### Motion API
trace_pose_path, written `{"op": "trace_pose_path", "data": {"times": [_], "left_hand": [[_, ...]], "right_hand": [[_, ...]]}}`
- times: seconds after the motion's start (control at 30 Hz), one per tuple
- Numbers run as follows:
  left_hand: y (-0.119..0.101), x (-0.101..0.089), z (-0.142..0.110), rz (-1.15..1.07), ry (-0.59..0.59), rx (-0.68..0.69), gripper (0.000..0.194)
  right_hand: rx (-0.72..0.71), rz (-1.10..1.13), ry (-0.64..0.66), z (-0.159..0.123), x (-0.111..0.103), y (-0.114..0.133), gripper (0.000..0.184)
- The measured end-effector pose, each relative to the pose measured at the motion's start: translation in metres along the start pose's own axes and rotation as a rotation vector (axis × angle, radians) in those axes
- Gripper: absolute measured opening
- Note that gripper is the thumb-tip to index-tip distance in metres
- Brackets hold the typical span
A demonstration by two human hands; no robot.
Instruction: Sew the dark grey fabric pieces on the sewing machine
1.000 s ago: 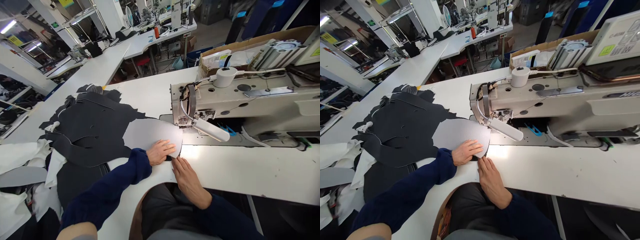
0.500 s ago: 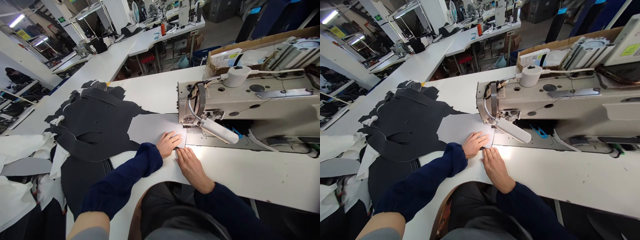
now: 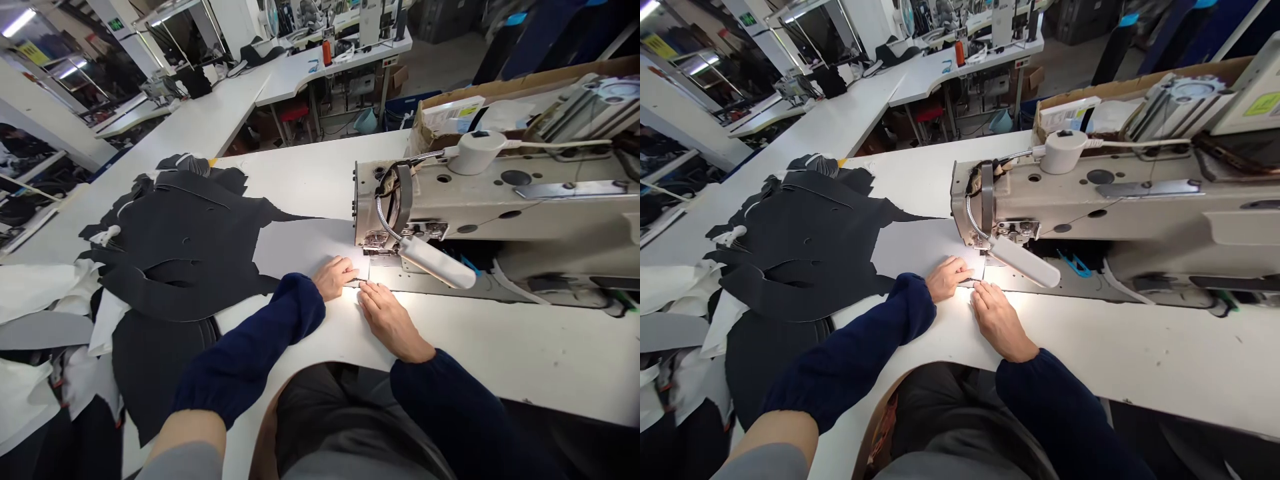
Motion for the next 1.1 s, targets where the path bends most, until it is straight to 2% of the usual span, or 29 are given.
{"op": "trace_pose_path", "data": {"times": [0.17, 0.23, 0.37, 0.5, 0.6, 0.77, 0.93, 1.1], "left_hand": [[-0.007, 0.001, 0.0, 0.046, 0.04, 0.041, 0.036], [-0.01, 0.002, 0.001, 0.063, 0.069, 0.037, 0.037], [-0.012, -0.003, -0.002, 0.068, 0.085, 0.031, 0.032], [-0.005, -0.009, -0.009, 0.074, 0.077, -0.028, 0.032], [-0.003, -0.006, -0.01, 0.084, 0.096, -0.07, 0.034], [-0.004, 0.0, 0.002, 0.064, 0.095, -0.102, 0.034], [0.004, -0.003, 0.015, 0.1, 0.033, -0.129, 0.036], [0.012, -0.003, 0.028, 0.138, 0.025, -0.157, 0.035]], "right_hand": [[0.042, 0.103, -0.148, -0.01, -0.023, -0.009, 0.018], [0.067, 0.133, -0.168, -0.008, -0.026, -0.012, 0.016], [0.022, 0.059, -0.132, 0.002, -0.019, -0.007, 0.025], [-0.03, -0.049, -0.002, 0.012, -0.001, 0.0, 0.038], [-0.017, -0.052, 0.051, 0.014, 0.005, -0.003, 0.043], [-0.007, -0.051, 0.026, 0.019, 0.004, -0.009, 0.042], [0.015, -0.058, -0.02, 0.027, 0.007, -0.023, 0.039], [0.055, -0.123, -0.059, 0.028, 0.016, -0.033, 0.039]]}}
Point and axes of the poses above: each hand's wrist, its own z-axis towards the middle knuckle, its own x-axis out of the palm, y = z × x, the point moved 10 cm from there along z, towards the middle knuckle, and after that the axes turned 15 degrees about y, right-handed, at the moved point
